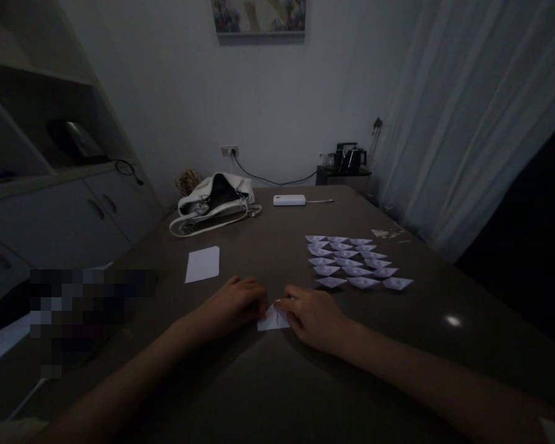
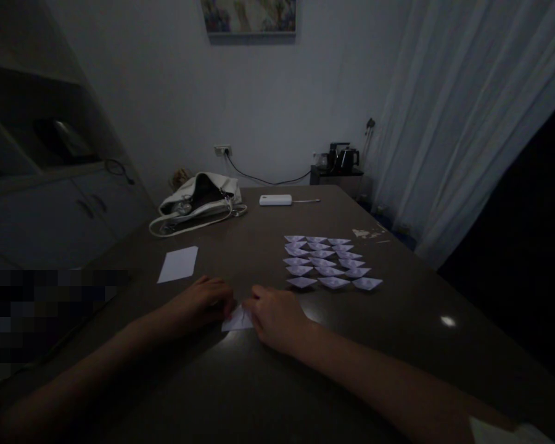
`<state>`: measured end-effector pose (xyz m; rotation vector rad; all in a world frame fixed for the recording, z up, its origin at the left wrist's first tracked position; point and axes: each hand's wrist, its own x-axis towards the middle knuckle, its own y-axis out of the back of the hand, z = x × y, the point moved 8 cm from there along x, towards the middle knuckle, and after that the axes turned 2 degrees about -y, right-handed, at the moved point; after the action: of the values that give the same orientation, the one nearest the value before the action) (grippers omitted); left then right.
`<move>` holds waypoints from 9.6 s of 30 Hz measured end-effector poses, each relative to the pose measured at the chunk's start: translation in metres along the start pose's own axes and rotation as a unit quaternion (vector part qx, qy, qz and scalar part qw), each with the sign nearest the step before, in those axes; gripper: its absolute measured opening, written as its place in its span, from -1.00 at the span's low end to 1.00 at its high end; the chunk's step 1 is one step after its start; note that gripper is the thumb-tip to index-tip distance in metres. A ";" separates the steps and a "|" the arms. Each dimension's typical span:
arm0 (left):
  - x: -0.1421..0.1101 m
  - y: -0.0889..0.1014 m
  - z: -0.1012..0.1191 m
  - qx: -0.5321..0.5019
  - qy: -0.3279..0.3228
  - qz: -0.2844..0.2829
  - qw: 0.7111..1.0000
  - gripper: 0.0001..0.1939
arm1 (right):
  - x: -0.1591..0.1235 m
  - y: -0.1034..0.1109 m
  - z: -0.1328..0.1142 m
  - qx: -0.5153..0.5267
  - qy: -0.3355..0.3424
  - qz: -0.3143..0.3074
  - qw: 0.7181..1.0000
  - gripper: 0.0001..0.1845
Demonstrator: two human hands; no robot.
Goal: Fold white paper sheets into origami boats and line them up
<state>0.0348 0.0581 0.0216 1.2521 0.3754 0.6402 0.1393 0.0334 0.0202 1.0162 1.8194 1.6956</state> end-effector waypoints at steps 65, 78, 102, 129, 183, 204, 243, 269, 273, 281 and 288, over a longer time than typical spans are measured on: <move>-0.006 -0.014 0.012 -0.076 -0.009 0.066 0.995 -0.86 | -0.002 0.006 0.013 0.153 -0.007 0.058 0.986 -0.90; -0.012 -0.009 0.016 -0.086 -0.021 0.077 0.993 -0.87 | -0.006 -0.003 -0.010 0.058 0.131 0.051 0.988 -0.82; -0.011 -0.011 0.013 -0.098 -0.022 0.081 0.992 -0.88 | -0.005 -0.003 -0.010 0.080 0.153 0.012 0.985 -0.79; -0.017 0.000 0.042 0.036 -0.144 0.031 0.988 -0.71 | -0.005 0.003 -0.010 0.090 0.125 -0.037 0.987 -0.79; -0.012 -0.002 0.041 0.047 -0.104 0.035 0.993 -0.85 | 0.009 0.017 0.003 -0.061 0.055 -0.062 0.995 -0.86; -0.012 -0.001 0.041 0.026 -0.111 0.048 0.992 -0.87 | 0.022 0.001 0.014 -0.017 0.044 0.081 0.996 -0.89; -0.015 -0.008 0.033 -0.061 -0.090 0.030 0.994 -0.84 | 0.000 0.015 -0.004 0.060 0.098 -0.072 0.991 -0.79; -0.012 -0.009 0.021 -0.117 -0.054 0.025 0.991 -0.86 | 0.002 0.006 -0.003 0.080 0.080 -0.038 0.993 -0.90; -0.012 -0.007 0.023 -0.106 -0.043 0.038 0.993 -0.85 | 0.003 0.002 -0.004 0.045 0.066 -0.007 0.997 -0.87; -0.007 -0.008 0.015 -0.125 -0.015 0.066 0.990 -0.87 | 0.004 -0.001 -0.003 0.050 0.042 0.011 0.998 -0.87; -0.004 -0.010 0.007 -0.164 0.018 0.078 0.983 -0.91 | 0.006 -0.003 0.001 0.070 0.006 -0.006 0.998 -0.91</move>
<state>0.0379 0.0486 0.0140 0.9618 0.1912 0.8243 0.1361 0.0388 0.0176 1.0514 1.9712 1.5899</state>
